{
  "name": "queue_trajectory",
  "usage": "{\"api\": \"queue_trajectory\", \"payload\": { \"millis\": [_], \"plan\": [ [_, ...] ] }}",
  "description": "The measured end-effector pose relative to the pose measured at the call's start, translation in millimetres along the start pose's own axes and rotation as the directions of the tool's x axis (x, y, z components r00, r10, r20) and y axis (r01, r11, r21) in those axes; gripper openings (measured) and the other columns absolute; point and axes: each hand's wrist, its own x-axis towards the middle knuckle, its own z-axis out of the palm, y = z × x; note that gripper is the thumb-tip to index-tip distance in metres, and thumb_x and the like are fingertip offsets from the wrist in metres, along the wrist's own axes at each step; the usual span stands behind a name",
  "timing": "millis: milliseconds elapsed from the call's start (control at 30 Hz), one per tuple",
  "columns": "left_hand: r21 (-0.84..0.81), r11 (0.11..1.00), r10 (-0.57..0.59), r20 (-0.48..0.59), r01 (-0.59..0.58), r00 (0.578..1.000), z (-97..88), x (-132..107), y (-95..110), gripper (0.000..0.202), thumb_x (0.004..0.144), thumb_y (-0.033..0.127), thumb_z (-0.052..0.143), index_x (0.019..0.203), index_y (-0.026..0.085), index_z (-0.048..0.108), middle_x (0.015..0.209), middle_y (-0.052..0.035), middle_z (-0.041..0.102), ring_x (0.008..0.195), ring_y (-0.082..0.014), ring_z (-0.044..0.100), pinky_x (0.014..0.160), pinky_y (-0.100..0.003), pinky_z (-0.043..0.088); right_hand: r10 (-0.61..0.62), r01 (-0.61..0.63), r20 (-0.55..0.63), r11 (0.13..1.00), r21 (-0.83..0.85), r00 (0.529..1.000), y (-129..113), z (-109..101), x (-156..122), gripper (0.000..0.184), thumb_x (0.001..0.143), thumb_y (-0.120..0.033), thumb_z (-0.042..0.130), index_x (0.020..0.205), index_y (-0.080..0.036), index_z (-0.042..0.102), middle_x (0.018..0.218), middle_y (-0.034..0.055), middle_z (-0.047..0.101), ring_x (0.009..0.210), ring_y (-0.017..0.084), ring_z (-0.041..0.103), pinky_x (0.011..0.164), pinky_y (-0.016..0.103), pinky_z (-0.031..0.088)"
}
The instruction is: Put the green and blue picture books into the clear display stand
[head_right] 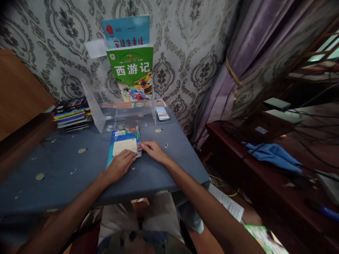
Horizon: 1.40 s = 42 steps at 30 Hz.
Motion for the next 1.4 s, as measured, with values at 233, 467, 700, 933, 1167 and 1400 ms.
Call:
{"api": "queue_trajectory", "payload": {
  "millis": [233, 467, 700, 933, 1167, 1400],
  "plan": [
    [-0.052, 0.997, -0.058, -0.016, 0.057, 0.998, -4.1, 3.5, -0.6, 0.026, 0.104, 0.024, 0.037, 0.104, 0.018, 0.062, 0.096, -0.0075, 0.067, 0.094, -0.0218, 0.062, 0.082, -0.035, 0.052, 0.011, -0.011, 0.006, 1.000, -0.024, 1.000, -9.6, 1.6, -7.7, 0.059, 0.087, -0.068, 0.052, 0.098, -0.017, 0.077, 0.100, 0.0094, 0.078, 0.098, 0.027, 0.072, 0.095, 0.045, 0.053],
    [-0.096, 0.992, -0.085, 0.006, 0.086, 0.996, -5.6, 4.2, -2.8, 0.027, 0.103, 0.022, 0.037, 0.102, 0.018, 0.064, 0.096, -0.0073, 0.067, 0.095, -0.0213, 0.060, 0.085, -0.035, 0.050, 0.038, -0.037, 0.019, 0.997, -0.065, 0.999, -11.7, 1.4, -8.8, 0.055, 0.086, -0.068, 0.053, 0.086, -0.019, 0.080, 0.083, 0.0003, 0.078, 0.096, 0.029, 0.072, 0.092, 0.043, 0.055],
    [-0.040, 0.997, -0.063, 0.051, 0.065, 0.997, -5.4, -0.6, 2.9, 0.026, 0.102, 0.021, 0.038, 0.108, 0.019, 0.063, 0.101, -0.0076, 0.065, 0.099, -0.0223, 0.058, 0.086, -0.037, 0.052, 0.011, -0.010, 0.017, 0.999, -0.046, 1.000, -11.2, 2.1, -7.3, 0.054, 0.085, -0.067, 0.055, 0.080, -0.020, 0.080, 0.092, 0.0045, 0.079, 0.098, 0.029, 0.073, 0.098, 0.046, 0.053],
    [0.150, 0.988, -0.055, 0.088, 0.041, 0.995, 2.9, -6.5, 16.5, 0.020, 0.100, 0.022, 0.045, 0.113, 0.016, 0.059, 0.109, -0.0104, 0.063, 0.103, -0.0258, 0.057, 0.086, -0.041, 0.054, -0.075, 0.082, 0.055, 0.988, -0.129, 0.996, -2.3, 3.9, -10.2, 0.037, 0.083, -0.056, 0.064, 0.075, -0.023, 0.077, 0.096, 0.0049, 0.079, 0.111, 0.030, 0.069, 0.099, 0.046, 0.052],
    [0.037, 0.998, -0.051, 0.078, 0.048, 0.996, 4.5, -25.0, 12.3, 0.037, 0.102, 0.027, 0.044, 0.136, 0.014, 0.049, 0.135, -0.0130, 0.059, 0.129, -0.0234, 0.052, 0.107, -0.043, 0.045, -0.170, 0.193, 0.105, 0.941, -0.278, 0.980, 0.7, 2.6, -18.4, 0.011, 0.080, -0.033, 0.071, 0.084, -0.023, 0.075, 0.109, 0.0077, 0.077, 0.115, 0.027, 0.067, 0.105, 0.047, 0.048],
    [0.080, 0.977, -0.208, 0.124, 0.199, 0.970, -4.9, -72.0, -4.0, 0.057, 0.103, 0.044, 0.038, 0.155, 0.021, 0.027, 0.158, -0.0129, 0.037, 0.151, -0.0237, 0.025, 0.120, -0.056, 0.025, -0.203, 0.236, 0.126, 0.899, -0.369, 0.971, 2.4, 0.3, -18.7, 0.017, 0.080, -0.028, 0.074, 0.095, -0.022, 0.075, 0.121, 0.0102, 0.072, 0.125, 0.027, 0.061, 0.107, 0.048, 0.045]
  ]
}}
